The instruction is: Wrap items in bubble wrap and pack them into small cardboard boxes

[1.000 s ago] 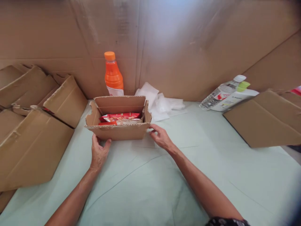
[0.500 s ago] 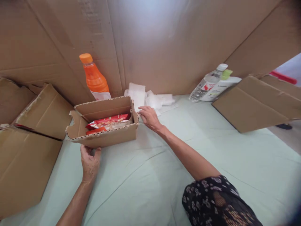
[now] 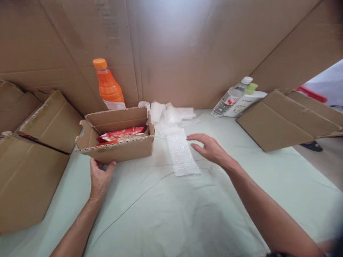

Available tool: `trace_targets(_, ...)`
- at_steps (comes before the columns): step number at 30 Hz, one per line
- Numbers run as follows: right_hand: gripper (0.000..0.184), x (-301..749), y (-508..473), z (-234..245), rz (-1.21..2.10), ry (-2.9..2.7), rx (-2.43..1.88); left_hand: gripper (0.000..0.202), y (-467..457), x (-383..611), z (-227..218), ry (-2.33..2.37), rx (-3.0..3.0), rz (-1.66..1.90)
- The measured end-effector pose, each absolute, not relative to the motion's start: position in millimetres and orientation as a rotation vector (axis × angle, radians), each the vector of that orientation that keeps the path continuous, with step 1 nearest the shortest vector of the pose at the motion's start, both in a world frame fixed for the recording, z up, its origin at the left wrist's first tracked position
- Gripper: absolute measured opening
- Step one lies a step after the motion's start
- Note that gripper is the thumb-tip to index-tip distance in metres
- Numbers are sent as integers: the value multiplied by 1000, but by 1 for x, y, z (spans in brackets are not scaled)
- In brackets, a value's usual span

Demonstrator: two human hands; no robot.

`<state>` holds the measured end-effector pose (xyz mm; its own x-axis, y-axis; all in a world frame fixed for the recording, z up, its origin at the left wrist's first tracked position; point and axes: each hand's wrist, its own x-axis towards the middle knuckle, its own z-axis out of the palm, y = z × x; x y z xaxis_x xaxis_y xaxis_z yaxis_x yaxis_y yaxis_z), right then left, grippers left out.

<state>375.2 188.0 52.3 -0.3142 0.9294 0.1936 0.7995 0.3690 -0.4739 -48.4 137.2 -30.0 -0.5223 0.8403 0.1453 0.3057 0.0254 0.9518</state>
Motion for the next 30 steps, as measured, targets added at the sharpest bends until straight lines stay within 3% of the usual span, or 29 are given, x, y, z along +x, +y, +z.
trace_targets(4, 43, 335, 275, 32, 81, -2194, -1507, 66, 146, -40, -20, 1911, 1201, 1422)
trace_targets(8, 25, 325, 337, 20, 50, -2005, -1566, 67, 165, -32, -21, 1948, 1205, 1390)
trace_targets(11, 28, 342, 344, 37, -13, -1740, -1503, 65, 169, -29, -25, 1953, 1233, 1400)
trace_targets(16, 18, 359, 269, 108, 92, -1347, -1035, 76, 126, -18, -21, 1993, 1476, 1543)
trace_targets(21, 11, 318, 158, 159, 324, -1427, -944, 68, 83, 23, 19, 1653, 1963, 1468)
trace_targets(27, 13, 273, 97, 182, 620, -1426, -805, 95, 90, 67, 66, 1138, 1733, 1172)
trace_targets(30, 10, 266, 101, 190, 652, -1289, -709, 78, 81, 73, 61, 927, 1480, 924)
